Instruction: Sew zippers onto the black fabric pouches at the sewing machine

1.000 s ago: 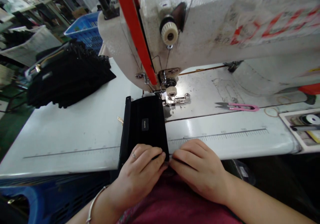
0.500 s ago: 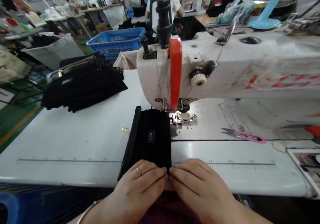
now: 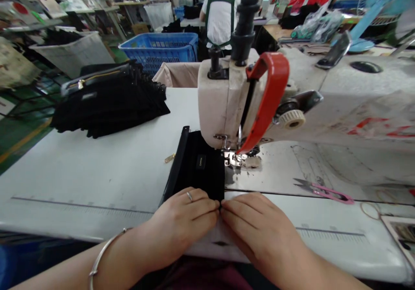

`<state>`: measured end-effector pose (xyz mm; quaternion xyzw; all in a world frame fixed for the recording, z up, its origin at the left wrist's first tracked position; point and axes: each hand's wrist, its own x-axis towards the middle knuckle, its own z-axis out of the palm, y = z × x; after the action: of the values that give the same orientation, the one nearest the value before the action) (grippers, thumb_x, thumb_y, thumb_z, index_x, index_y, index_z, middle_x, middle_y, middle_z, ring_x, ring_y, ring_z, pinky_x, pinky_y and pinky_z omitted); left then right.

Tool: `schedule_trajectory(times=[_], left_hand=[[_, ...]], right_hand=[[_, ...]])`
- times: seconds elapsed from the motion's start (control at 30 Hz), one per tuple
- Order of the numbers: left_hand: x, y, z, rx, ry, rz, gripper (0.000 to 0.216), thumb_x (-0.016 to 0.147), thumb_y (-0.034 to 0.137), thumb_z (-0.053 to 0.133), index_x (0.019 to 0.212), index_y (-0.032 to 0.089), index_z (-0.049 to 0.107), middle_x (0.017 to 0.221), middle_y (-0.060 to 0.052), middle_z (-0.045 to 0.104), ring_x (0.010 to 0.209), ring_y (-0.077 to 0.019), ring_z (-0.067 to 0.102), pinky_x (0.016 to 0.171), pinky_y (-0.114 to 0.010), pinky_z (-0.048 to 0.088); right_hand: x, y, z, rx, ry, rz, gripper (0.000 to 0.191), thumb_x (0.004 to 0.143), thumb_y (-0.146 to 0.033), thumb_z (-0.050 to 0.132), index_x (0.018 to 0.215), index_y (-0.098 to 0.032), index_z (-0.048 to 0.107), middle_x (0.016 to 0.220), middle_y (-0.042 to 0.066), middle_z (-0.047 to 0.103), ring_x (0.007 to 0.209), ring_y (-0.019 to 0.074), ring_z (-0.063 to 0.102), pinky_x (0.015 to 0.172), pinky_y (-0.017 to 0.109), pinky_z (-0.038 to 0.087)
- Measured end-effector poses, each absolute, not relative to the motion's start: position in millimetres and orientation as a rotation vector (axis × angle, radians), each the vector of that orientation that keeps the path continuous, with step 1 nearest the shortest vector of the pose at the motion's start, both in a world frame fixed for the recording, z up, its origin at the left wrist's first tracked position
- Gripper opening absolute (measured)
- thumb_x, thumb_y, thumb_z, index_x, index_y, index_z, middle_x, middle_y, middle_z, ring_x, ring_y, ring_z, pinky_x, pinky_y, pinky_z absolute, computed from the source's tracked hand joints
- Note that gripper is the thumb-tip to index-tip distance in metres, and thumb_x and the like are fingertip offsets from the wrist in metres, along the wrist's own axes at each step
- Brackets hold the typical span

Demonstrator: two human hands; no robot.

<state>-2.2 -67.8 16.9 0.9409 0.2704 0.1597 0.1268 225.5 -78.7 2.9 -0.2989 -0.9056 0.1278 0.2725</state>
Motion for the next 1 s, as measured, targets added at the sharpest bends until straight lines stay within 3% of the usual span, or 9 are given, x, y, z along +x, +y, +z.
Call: schedule_trajectory(times=[0.17,0.53,0.7,1.0], left_hand=[[-1,-52,18,2.770,0.735,0.444,0.022,0.092,0.008,0.048,0.108,0.014,0.062,0.107,-0.007,0.069,0.098,-0.0198,0.063,0.091,-0.037,0.053],[1,-20,16,2.849,0.694,0.455,0.022,0.093,0.008,0.045,0.105,0.013,0.063,0.104,-0.006,0.070,0.099,-0.0198,0.063,0.093,-0.036,0.052],[2,-8,13,2.889,0.716,0.472,0.021,0.094,0.009,0.045,0.102,0.015,0.064,0.104,-0.006,0.070,0.100,-0.0183,0.064,0.097,-0.036,0.050],[4,14,5,2.968,0.777,0.676,0.018,0.096,0.013,0.047,0.098,0.014,0.065,0.101,-0.006,0.072,0.094,-0.0177,0.067,0.087,-0.030,0.055]], right_hand=[[227,-67,-1,-0.836,-2.467,0.377,0.021,0.094,-0.013,0.053,0.113,-0.013,0.062,0.109,0.008,0.067,0.097,0.0212,0.059,0.086,0.039,0.050],[223,-38,9,-0.897,-2.523,0.337,0.019,0.096,-0.018,0.050,0.108,-0.014,0.064,0.095,0.009,0.068,0.093,0.0218,0.062,0.083,0.040,0.051],[224,-27,9,-0.959,-2.576,0.253,0.019,0.092,-0.020,0.054,0.108,-0.013,0.063,0.100,0.009,0.068,0.093,0.0245,0.062,0.076,0.040,0.050],[224,-14,7,-1.139,-2.586,0.134,0.027,0.092,-0.024,0.051,0.115,-0.015,0.062,0.104,0.008,0.066,0.094,0.0278,0.060,0.078,0.043,0.051]])
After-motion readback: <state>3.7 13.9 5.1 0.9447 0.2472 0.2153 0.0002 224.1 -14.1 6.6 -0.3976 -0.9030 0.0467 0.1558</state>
